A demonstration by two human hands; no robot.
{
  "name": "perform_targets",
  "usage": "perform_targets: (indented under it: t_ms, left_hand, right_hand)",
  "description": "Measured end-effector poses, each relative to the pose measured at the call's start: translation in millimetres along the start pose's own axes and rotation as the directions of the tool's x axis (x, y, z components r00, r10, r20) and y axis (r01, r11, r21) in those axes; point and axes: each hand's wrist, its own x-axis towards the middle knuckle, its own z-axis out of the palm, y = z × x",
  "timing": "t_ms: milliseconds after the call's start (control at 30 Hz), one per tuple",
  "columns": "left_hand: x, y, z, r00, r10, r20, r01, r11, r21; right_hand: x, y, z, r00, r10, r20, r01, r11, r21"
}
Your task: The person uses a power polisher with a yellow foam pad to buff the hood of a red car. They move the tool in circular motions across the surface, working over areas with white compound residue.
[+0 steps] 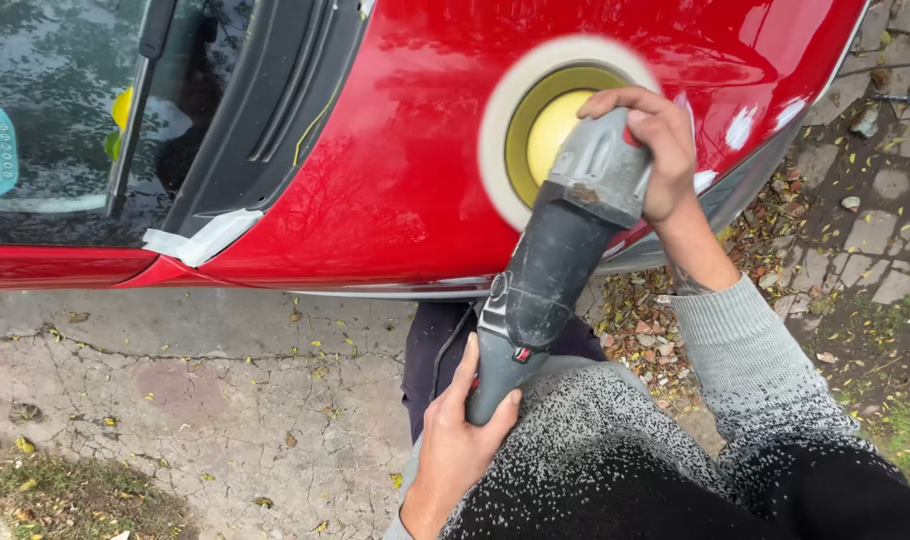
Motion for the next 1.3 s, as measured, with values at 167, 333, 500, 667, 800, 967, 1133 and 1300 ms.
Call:
perform_targets:
  t_ms: [167,333,500,667,800,967,1133,1300]
  left_hand:
    - [10.3,15.2,16.7,0.989,0.038,0.143,-0.058,0.989,0.133]
    - [13.2,7.5,14.4,0.987,-0.019,0.162,0.015,0.999,0.029]
    - [8.0,-7.4,-3.8,0.998,-0.038,0.057,0.044,0.994,-0.101]
    - [-8.4,-29.5,-29.4,0.994,-0.112,-0.016,0.107,0.979,-0.173]
    - [-15.2,-45.4,-41.5,0.992,-0.084,-0.095,0.06,0.972,-0.228]
    - [-20.4,-44.6,-54.6,0.984,-0.148,-0.097,0.123,0.966,-0.228]
    - [-17.9,-48.8,-55.5,0.995,-0.075,-0.068,0.061,0.979,-0.196]
    - [-15.1,-40.6,-53.8,0.992,-0.126,0.01,0.126,0.986,-0.112]
  right_hand:
    - [-34.0,7.2,-47.3,0.992,-0.008,-0.126,0.005,1.0,-0.019]
    - [-32.6,-9.4,-40.9,0.989,0.014,-0.148,-0.033,0.992,-0.126]
    - [13.7,-25.1,9.4,0.996,0.061,-0.072,-0.073,0.981,-0.181]
    - [43.5,-31.6,72.4,0.993,0.087,0.074,-0.083,0.995,-0.057]
    - [59.9,-39.6,110.6,0.985,0.056,0.162,-0.052,0.998,-0.027]
    - [61.9,-39.9,125.7,0.981,0.043,0.188,-0.034,0.998,-0.051]
    - [48.3,-33.3,109.1,0.991,0.04,0.131,-0.033,0.998,-0.052]
    - [31.0,-31.3,87.9,0.995,0.062,0.075,-0.059,0.998,-0.035]
